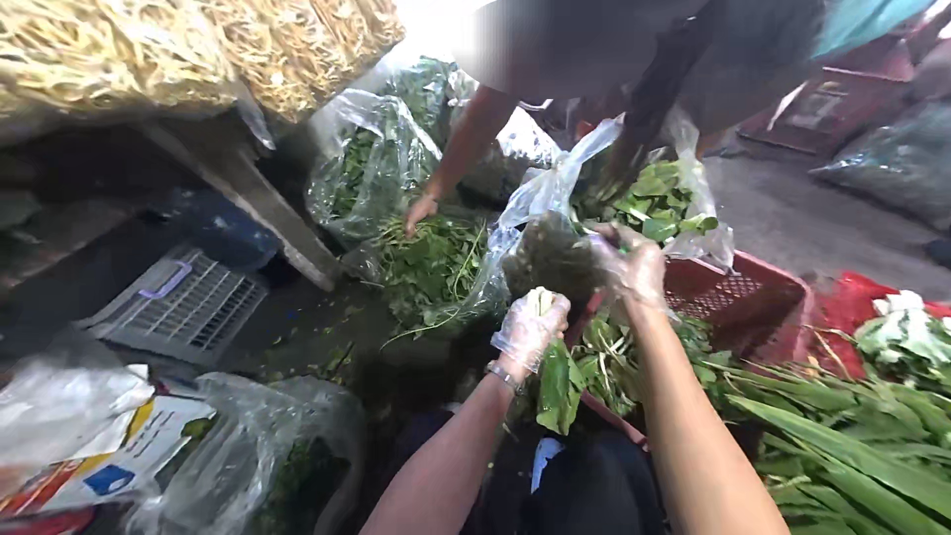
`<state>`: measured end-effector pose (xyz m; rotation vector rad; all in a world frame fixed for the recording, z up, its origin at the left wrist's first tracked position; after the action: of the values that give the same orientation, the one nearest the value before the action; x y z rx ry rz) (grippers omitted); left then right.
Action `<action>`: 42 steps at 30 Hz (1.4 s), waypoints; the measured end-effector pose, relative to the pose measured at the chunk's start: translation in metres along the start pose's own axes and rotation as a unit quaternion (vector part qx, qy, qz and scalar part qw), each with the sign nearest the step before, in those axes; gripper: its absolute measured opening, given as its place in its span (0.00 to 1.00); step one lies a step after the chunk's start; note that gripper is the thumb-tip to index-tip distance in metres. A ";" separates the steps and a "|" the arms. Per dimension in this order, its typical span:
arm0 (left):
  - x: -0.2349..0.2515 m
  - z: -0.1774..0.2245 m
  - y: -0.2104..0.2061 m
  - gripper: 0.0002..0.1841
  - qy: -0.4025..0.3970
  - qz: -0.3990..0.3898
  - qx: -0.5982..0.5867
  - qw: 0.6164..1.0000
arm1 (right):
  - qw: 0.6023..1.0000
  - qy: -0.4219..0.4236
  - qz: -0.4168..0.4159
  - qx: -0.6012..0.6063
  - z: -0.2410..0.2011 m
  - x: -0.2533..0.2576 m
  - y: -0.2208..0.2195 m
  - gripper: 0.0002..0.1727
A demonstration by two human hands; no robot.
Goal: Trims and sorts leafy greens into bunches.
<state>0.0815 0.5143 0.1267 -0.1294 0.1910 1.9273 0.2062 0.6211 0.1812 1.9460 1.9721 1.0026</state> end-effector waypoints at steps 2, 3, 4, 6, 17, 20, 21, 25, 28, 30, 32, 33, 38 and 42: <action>0.000 0.003 0.003 0.10 -0.008 -0.001 -0.007 1.000 | 0.998 -0.001 0.051 0.034 -0.001 -0.017 0.030 0.16; -0.001 0.004 0.004 0.10 -0.014 0.003 -0.008 1.000 | 0.996 0.009 0.079 0.042 -0.002 -0.025 0.049 0.15; -0.001 0.004 0.006 0.10 -0.019 0.009 -0.004 1.000 | 0.993 0.026 0.107 0.047 -0.002 -0.035 0.070 0.14; -0.002 0.004 0.007 0.12 -0.032 0.012 0.006 0.999 | 0.984 0.040 0.158 0.068 0.003 -0.056 0.114 0.14; -0.003 -0.012 -0.018 0.18 -0.073 -0.146 -0.021 0.986 | 0.913 -0.293 -0.014 0.283 0.082 -0.112 0.115 0.13; -0.008 -0.010 -0.029 0.18 -0.076 -0.206 0.023 0.975 | 0.907 -0.271 -0.086 0.311 0.075 -0.109 0.087 0.12; -0.011 -0.009 -0.033 0.19 -0.078 -0.234 0.046 0.968 | 0.908 -0.261 -0.091 0.314 0.071 -0.106 0.078 0.12; -0.022 -0.007 -0.043 0.21 -0.049 -0.308 0.040 0.949 | 0.934 -0.218 -0.068 0.276 0.050 -0.100 0.055 0.09; -0.022 -0.010 -0.042 0.23 -0.015 -0.278 0.006 0.960 | 0.953 -0.190 -0.040 0.234 0.046 -0.097 0.049 0.05; -0.021 -0.013 -0.043 0.25 -0.014 -0.267 -0.001 0.964 | 0.963 -0.168 -0.042 0.205 0.046 -0.100 0.049 0.06; -0.020 -0.016 -0.044 0.25 -0.023 -0.260 -0.014 0.965 | 0.976 -0.115 -0.110 0.149 0.045 -0.106 0.050 0.13; -0.020 -0.016 -0.043 0.24 -0.026 -0.250 -0.015 0.968 | 0.976 -0.091 -0.150 0.132 0.045 -0.109 0.049 0.16; -0.012 -0.021 -0.038 0.12 0.006 -0.189 0.024 0.982 | 0.944 -0.167 -0.217 0.185 0.049 -0.119 0.042 0.15; -0.014 -0.024 -0.042 0.13 0.001 -0.205 -0.030 0.978 | 0.892 -0.264 -0.164 0.327 0.065 -0.129 0.026 0.09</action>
<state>0.1257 0.5114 0.1029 -0.1957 0.0979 1.5224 0.2800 0.5179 0.1069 1.7669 2.3220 -0.3101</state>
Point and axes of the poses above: each hand's wrist, its own x-axis towards the middle knuckle, its own y-axis out of the back of the hand, z = x × y, the point moved 5 cm from there along x, towards the middle knuckle, and after that the axes turned 4 degrees about z, right-handed, at the moved point
